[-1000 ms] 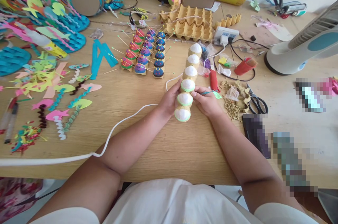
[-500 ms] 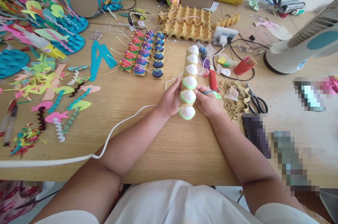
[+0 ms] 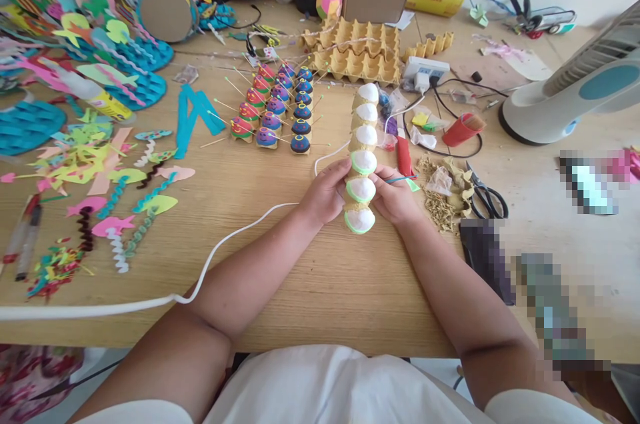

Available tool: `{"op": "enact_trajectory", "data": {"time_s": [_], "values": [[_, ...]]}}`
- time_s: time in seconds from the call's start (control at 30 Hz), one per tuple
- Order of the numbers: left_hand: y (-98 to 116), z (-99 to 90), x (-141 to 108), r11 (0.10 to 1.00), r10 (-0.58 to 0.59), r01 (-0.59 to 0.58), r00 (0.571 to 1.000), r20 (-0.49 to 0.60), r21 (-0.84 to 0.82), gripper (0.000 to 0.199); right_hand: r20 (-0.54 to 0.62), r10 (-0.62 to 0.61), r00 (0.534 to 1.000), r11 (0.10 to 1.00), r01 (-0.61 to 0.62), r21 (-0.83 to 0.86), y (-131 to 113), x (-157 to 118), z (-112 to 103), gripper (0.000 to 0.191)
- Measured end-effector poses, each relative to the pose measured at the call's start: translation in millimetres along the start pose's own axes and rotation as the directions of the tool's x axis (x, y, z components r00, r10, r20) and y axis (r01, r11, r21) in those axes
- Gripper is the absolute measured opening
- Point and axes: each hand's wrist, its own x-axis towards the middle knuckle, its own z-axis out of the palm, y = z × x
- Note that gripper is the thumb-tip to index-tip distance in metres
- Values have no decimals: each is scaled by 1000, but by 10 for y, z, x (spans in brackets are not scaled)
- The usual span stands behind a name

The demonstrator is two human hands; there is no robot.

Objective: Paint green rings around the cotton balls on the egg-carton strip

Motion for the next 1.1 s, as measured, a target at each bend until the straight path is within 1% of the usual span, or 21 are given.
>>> {"op": "enact_trajectory", "data": {"time_s": [0.07, 0.13, 0.3, 0.43, 0.5, 0.6, 0.7, 0.87, 1.0, 1.1], "values": [[3, 8, -9, 1000, -9, 9, 1000, -6, -12, 18, 0, -3, 1000, 1000, 3, -11, -1, 2, -3, 48], [0, 6, -9, 1000, -3, 3, 1000, 6, -20, 22, 6, -11, 1000, 1000, 11, -19, 7, 5, -11, 46], [-27, -45, 18, 997, 66, -67, 997, 30, 41, 35, 18, -14, 1000, 1000, 14, -23, 35, 11, -17, 43], [-24, -43, 11, 995, 53, -59, 995, 81, 74, 33, 9, -21, 1000, 1000, 21, 12, 20, -6, 3, 44], [-7, -17, 2, 997, 47, -51, 997, 60, 58, 25, 0, -18, 1000, 1000, 18, 5, 5, -15, 11, 45], [21, 19, -1, 995, 65, -63, 998, -24, 77, 8, -3, -24, 1000, 1000, 24, -8, -9, -16, 13, 45], [37, 26, 15, 989, 97, -90, 994, -58, 114, 13, 2, -41, 999, 999, 41, -1, -13, -14, 5, 44], [37, 5, 41, 991, 74, -64, 993, -90, 114, 20, -7, -31, 1000, 999, 30, -42, -48, -39, -5, 42], [31, -11, 50, 989, 64, -52, 994, -86, 138, 19, -49, -13, 999, 999, 11, -38, -91, -52, 1, 43], [27, -31, 56, 983, 83, -68, 993, -81, 171, 19, -51, -13, 999, 1000, 13, -12, -107, -58, 13, 43]]}}
